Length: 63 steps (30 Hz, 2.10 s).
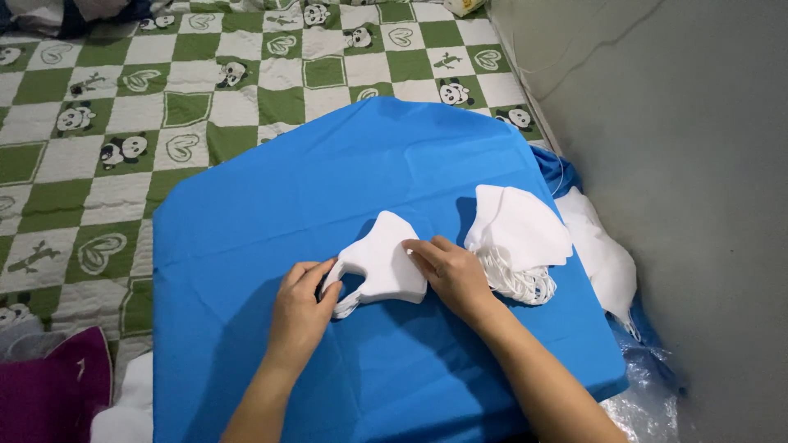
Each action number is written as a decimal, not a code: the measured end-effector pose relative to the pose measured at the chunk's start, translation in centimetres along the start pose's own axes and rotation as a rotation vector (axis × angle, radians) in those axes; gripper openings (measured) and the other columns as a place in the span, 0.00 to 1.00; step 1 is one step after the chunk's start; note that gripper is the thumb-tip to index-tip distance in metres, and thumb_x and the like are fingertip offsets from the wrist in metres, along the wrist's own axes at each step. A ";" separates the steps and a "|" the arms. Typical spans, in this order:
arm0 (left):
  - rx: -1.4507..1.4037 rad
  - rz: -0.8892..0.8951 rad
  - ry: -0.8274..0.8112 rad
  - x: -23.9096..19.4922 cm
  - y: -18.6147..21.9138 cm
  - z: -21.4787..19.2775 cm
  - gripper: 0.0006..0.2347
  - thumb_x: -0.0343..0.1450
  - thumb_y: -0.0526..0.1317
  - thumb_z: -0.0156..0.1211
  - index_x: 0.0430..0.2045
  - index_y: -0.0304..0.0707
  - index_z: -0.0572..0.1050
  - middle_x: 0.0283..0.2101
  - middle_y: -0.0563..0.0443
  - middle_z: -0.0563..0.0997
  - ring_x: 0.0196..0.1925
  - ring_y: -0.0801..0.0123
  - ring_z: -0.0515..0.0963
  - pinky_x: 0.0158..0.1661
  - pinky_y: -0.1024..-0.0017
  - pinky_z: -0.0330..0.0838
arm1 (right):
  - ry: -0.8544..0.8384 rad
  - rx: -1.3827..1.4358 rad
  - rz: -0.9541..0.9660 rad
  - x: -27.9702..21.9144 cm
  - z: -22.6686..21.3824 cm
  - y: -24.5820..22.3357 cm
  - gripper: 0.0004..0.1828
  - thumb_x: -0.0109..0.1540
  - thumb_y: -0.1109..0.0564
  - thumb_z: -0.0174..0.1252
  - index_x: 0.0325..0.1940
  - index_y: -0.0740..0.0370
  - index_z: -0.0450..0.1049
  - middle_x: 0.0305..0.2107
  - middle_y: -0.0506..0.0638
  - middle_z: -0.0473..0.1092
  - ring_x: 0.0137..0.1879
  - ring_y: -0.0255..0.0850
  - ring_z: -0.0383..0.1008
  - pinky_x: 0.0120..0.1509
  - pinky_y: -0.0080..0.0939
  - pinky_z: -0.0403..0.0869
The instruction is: Picking up individual white face masks from a stack and arranging them on a blue surface for packing.
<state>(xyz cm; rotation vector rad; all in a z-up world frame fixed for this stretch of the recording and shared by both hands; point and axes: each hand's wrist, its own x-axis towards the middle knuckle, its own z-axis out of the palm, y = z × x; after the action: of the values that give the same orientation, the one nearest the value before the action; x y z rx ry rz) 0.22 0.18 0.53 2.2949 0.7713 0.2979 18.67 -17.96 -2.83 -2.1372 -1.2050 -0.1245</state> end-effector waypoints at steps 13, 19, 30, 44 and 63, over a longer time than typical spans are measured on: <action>-0.092 -0.101 0.052 0.1 -1.0 0.9 0.22 0.70 0.53 0.58 0.58 0.50 0.78 0.57 0.53 0.75 0.54 0.64 0.77 0.48 0.63 0.75 | 0.235 -0.235 0.037 -0.8 -7.9 5.2 0.19 0.64 0.58 0.65 0.60 0.58 0.77 0.42 0.57 0.73 0.44 0.51 0.74 0.40 0.51 0.76; -0.093 -0.148 0.050 -0.1 0.3 0.2 0.22 0.71 0.52 0.58 0.59 0.48 0.77 0.58 0.50 0.74 0.54 0.64 0.76 0.47 0.65 0.78 | 0.220 -0.439 0.263 -2.7 -10.0 11.3 0.37 0.56 0.51 0.72 0.67 0.62 0.70 0.50 0.65 0.68 0.55 0.66 0.65 0.60 0.62 0.68; -0.065 -0.112 0.079 0.0 -0.6 0.7 0.21 0.71 0.51 0.58 0.59 0.48 0.77 0.57 0.49 0.74 0.48 0.66 0.79 0.42 0.66 0.81 | 0.070 -0.355 0.575 -2.0 -10.3 9.9 0.30 0.59 0.48 0.67 0.62 0.60 0.73 0.52 0.62 0.66 0.65 0.59 0.60 0.62 0.58 0.69; -0.170 0.080 0.180 -0.8 0.7 0.1 0.21 0.72 0.48 0.58 0.59 0.45 0.77 0.57 0.50 0.73 0.61 0.63 0.71 0.55 0.62 0.73 | 0.221 -0.181 0.313 -2.7 -14.7 3.9 0.08 0.66 0.59 0.59 0.46 0.62 0.81 0.41 0.52 0.79 0.44 0.46 0.79 0.45 0.44 0.76; -0.371 0.183 0.244 -1.3 1.0 -1.0 0.17 0.74 0.34 0.60 0.59 0.35 0.75 0.38 0.54 0.77 0.37 0.72 0.76 0.38 0.75 0.77 | -0.040 0.518 0.229 0.4 -3.3 -1.9 0.28 0.68 0.61 0.55 0.73 0.53 0.65 0.28 0.46 0.72 0.31 0.33 0.67 0.36 0.37 0.70</action>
<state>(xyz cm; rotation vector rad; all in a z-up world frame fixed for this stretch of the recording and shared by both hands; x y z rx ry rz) -0.83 -0.65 1.92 1.9974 0.5658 0.7516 18.19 -19.00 0.81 -1.8014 -0.8833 0.3025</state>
